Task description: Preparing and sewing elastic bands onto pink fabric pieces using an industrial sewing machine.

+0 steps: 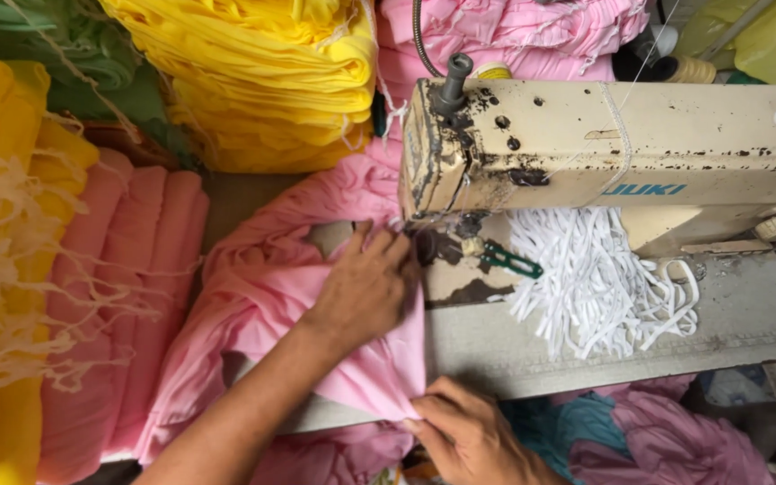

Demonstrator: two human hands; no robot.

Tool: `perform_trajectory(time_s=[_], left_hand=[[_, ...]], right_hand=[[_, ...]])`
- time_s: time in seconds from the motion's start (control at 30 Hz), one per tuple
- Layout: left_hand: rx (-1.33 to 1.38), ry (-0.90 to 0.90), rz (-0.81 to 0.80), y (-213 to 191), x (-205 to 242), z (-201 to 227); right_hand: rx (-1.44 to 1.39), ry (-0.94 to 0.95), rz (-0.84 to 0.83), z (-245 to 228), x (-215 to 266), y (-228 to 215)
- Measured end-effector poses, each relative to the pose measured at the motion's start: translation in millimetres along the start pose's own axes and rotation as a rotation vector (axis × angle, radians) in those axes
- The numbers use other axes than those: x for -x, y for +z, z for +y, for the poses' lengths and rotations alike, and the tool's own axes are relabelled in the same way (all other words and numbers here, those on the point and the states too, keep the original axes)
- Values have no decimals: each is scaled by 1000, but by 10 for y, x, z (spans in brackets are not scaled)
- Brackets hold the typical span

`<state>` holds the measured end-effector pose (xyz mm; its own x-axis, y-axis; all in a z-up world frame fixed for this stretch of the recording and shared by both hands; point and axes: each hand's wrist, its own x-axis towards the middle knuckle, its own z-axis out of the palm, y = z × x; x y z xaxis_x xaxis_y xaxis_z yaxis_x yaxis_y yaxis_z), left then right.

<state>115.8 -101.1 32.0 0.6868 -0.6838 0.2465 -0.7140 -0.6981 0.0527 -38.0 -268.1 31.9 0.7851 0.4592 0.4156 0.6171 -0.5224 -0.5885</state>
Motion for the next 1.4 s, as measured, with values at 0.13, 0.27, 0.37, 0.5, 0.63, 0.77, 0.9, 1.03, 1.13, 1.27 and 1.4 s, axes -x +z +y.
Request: perform_trajectory(time_s=[0.13,0.27,0.37,0.5,0.63,0.77,0.9,1.03,1.13,1.27,1.4], left_hand=[[328,336,49,-97,373,176],[708,437,-100,-216,855,489],[569,376,-187,4,1115,691],[412,335,-123,243,1296,872],[280,320,-208,83,1194,834],[291,90,-461,-278,767,455],[235,133,148,32,555,120],[461,307,132,92,539,60],[501,272,144,91,519,19],[526,196,155,103,406,-123],[592,104,151,54,296,-290]], right_hand=[[-152,194,-12,94,112,-82],[-480,632,123,326,300,38],[-715,751,67,442,240,5],[-681,661,18,380,246,-46],[-198,344,-70,170,106,-137],[2,62,-122,84,35,-170],[83,-63,-106,121,3,-139],[69,-108,-136,271,5,-168],[76,-161,-132,403,-96,-212],[104,-237,-181,730,-254,-238],[117,-317,-215,1052,-496,-221]])
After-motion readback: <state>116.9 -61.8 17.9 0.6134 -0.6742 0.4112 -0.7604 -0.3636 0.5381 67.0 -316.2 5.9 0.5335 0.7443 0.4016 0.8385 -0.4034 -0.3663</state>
